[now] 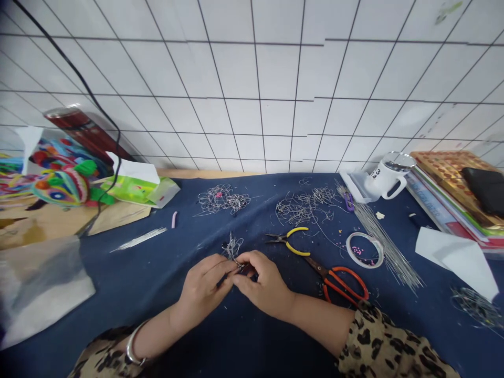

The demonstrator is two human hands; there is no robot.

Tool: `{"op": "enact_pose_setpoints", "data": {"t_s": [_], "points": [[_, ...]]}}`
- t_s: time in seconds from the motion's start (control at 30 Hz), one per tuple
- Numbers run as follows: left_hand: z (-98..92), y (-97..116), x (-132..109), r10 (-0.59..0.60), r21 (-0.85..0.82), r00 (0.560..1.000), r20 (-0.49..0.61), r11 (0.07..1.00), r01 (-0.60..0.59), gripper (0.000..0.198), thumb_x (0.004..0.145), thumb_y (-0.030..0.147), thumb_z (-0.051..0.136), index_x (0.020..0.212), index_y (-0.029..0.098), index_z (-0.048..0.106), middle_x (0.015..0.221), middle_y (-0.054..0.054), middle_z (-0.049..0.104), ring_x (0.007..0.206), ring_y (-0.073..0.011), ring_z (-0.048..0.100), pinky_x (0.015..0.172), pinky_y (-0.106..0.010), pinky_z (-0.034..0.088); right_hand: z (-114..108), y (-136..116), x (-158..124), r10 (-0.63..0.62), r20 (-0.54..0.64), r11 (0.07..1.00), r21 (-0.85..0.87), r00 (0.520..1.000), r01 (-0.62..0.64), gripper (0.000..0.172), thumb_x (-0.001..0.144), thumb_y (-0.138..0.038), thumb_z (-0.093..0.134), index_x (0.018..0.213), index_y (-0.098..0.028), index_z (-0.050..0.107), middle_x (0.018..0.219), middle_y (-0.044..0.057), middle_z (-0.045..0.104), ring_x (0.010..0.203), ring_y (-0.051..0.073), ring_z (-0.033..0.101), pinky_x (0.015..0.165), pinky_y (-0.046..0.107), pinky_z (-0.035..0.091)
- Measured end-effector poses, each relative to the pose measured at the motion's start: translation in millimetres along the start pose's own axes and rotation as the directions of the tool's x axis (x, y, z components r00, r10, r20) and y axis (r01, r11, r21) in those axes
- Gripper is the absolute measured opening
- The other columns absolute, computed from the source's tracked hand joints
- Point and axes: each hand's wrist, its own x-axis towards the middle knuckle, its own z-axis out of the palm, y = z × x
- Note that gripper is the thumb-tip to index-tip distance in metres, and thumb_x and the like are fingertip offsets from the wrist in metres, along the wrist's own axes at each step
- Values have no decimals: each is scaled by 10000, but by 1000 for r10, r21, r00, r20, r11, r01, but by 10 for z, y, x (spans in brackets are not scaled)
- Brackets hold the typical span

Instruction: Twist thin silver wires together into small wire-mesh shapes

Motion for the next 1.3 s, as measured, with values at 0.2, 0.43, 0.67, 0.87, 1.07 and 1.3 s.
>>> {"op": "enact_pose_setpoints", "data": {"t_s": [0.2, 0.43, 0.67, 0.87, 1.07, 1.3], "points": [[-12, 35, 61, -157, -133, 987, 46, 978, 161, 112, 786, 112, 522, 763, 178, 609, 660, -15, 565, 608, -123, 529, 575, -233, 430, 20, 77, -17, -105, -8, 983, -153, 994, 102, 275, 773, -118, 506, 1034, -202, 519, 917, 38, 577, 823, 154, 540, 767, 290, 456], [-68, 129, 167, -445, -299, 885, 137, 833, 466, 136, 743, 129, 558, 611, 164, 563, 593, 20, 483, 546, -99, 466, 520, -207, 378, -14, 88, 3, -343, 17, 824, -473, 939, 310, 322, 777, -154, 519, 1094, -154, 467, 1010, 118, 569, 932, 228, 516, 812, 379, 448], [-126, 107, 158, -475, -342, 857, 200, 786, 515, 126, 747, 137, 556, 623, 161, 570, 598, 23, 481, 561, -97, 450, 539, -209, 366, -78, 63, 14, -417, 40, 778, -501, 908, 379, 284, 851, -198, 478, 1127, -150, 522, 1010, 119, 579, 895, 212, 523, 808, 372, 450], [-143, 106, 190, -471, -345, 856, 212, 784, 516, 109, 753, 155, 564, 645, 162, 579, 594, 25, 470, 553, -96, 443, 538, -215, 363, -88, 21, 16, -258, -109, 963, -103, 960, 248, 238, 835, -248, 537, 1050, -178, 610, 966, 79, 564, 877, 170, 545, 786, 323, 466], [-164, 53, 206, -456, -355, 850, 264, 773, 525, 119, 759, 174, 565, 641, 163, 572, 612, 17, 482, 547, -94, 434, 514, -213, 349, -57, 64, 60, 197, 18, 813, 556, 980, -174, 148, 839, -292, 556, 918, -174, 597, 693, -1, 569, 612, 113, 557, 608, 273, 462], [-244, 30, 245, -451, -326, 815, 365, 758, 565, 112, 752, 187, 579, 643, 166, 569, 618, 18, 491, 551, -97, 441, 511, -213, 354, -59, 86, 81, 271, 159, 607, 737, 949, -296, 99, 808, -245, 582, 848, -155, 570, 739, 16, 603, 570, 111, 572, 567, 278, 470]]}}
